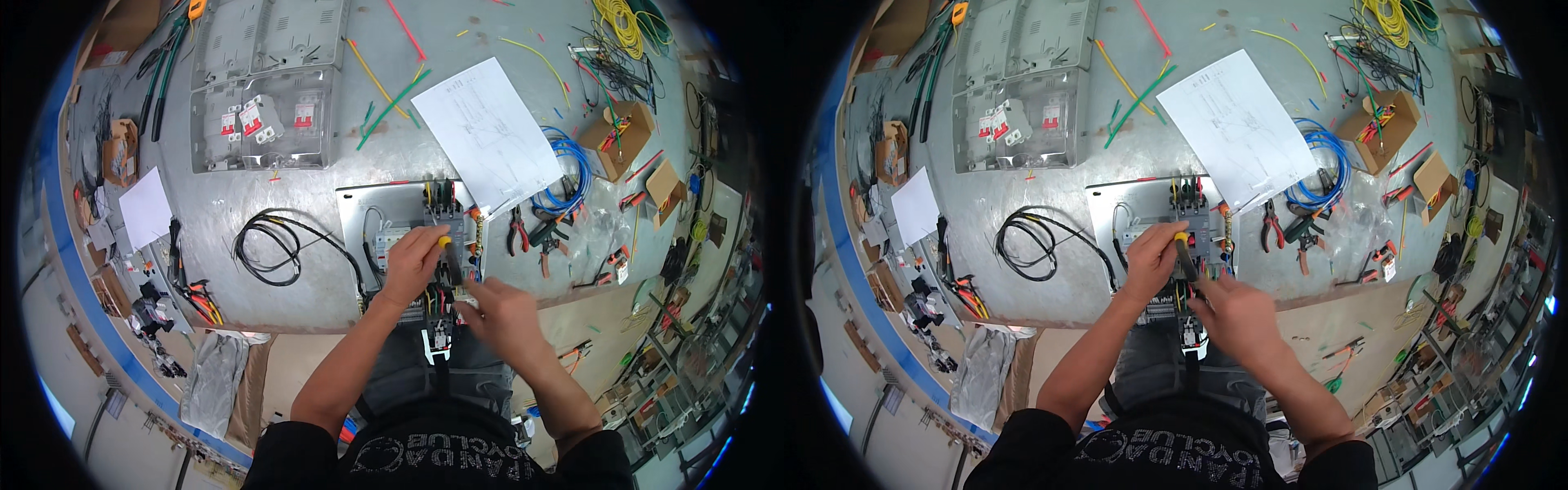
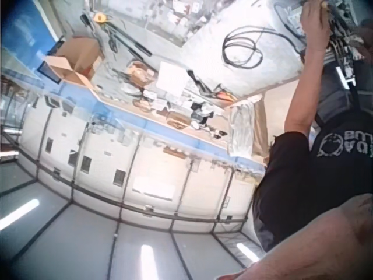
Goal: The person connects multiple colored wires to terminals on an electrical panel using a screwdriver. They strip wire ends, insert them into terminal blocks, and tighten screws to secure connections. The person occasionally refers to a document on the table while working.
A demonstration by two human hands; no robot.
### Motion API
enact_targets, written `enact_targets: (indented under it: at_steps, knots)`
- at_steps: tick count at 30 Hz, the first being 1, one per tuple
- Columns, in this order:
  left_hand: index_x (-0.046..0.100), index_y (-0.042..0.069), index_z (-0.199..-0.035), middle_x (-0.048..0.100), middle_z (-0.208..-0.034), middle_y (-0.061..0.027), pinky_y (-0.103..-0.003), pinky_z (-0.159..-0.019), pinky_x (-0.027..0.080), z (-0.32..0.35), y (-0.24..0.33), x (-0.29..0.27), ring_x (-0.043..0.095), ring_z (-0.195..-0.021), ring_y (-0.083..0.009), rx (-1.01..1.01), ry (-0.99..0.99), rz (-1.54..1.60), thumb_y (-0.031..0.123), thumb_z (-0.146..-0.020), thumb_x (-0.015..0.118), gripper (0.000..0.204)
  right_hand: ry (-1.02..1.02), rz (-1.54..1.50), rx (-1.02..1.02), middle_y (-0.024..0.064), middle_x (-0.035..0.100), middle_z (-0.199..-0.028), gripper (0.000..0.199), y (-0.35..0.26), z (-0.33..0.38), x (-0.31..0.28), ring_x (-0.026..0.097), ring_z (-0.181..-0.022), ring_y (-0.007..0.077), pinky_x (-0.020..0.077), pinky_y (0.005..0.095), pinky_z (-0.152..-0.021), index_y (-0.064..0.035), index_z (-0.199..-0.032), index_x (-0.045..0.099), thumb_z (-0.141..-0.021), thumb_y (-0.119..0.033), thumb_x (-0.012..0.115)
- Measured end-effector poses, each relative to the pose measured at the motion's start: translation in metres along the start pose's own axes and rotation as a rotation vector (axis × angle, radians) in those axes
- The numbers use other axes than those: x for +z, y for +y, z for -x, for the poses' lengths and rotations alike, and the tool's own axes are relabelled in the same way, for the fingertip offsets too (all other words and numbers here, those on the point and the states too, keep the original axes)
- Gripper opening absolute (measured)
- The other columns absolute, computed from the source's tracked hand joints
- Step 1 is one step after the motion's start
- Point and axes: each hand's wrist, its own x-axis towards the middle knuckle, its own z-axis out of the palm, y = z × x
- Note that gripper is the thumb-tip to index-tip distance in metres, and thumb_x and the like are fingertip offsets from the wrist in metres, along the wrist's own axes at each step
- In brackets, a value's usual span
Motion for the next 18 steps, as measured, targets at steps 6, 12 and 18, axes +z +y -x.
enact_targets:
  at_steps: [6, 12, 18]
  knots:
    - [0.077, 0.006, -0.121, 0.072, -0.101, -0.0112, -0.034, -0.075, 0.058, -0.005, -0.003, 0.007, 0.071, -0.087, -0.0265, -0.090, -0.056, 0.010, -0.004, -0.091, 0.071, 0.032, -0.164, 0.124, -0.234, 0.0101, 0.063, -0.083, 0.053, -0.019, -0.049, -0.015, 0.069, -0.072, 0.0326, 0.0551, 0.0463, -0.063, -0.0194, -0.134, 0.071, -0.083, -0.006, 0.074]
    - [0.074, 0.007, -0.122, 0.070, -0.101, -0.0133, -0.038, -0.078, 0.058, 0.001, -0.012, 0.010, 0.070, -0.088, -0.0332, -0.050, -0.049, -0.065, 0.001, -0.094, 0.068, 0.029, -0.179, 0.263, -0.131, 0.0098, 0.063, -0.081, 0.065, -0.018, -0.082, -0.053, 0.070, -0.076, 0.0315, 0.0545, 0.0454, -0.066, -0.0234, -0.144, 0.064, -0.082, -0.023, 0.085]
    - [0.072, 0.008, -0.120, 0.065, -0.093, -0.0121, -0.045, -0.073, 0.056, -0.007, -0.012, 0.007, 0.067, -0.083, -0.0348, -0.034, -0.006, 0.008, 0.002, -0.095, 0.069, 0.026, -0.103, 0.284, 0.002, 0.0107, 0.064, -0.079, 0.048, 0.005, -0.053, -0.048, 0.069, -0.073, 0.0337, 0.0533, 0.0458, -0.064, -0.0124, -0.120, 0.075, -0.081, -0.037, 0.088]
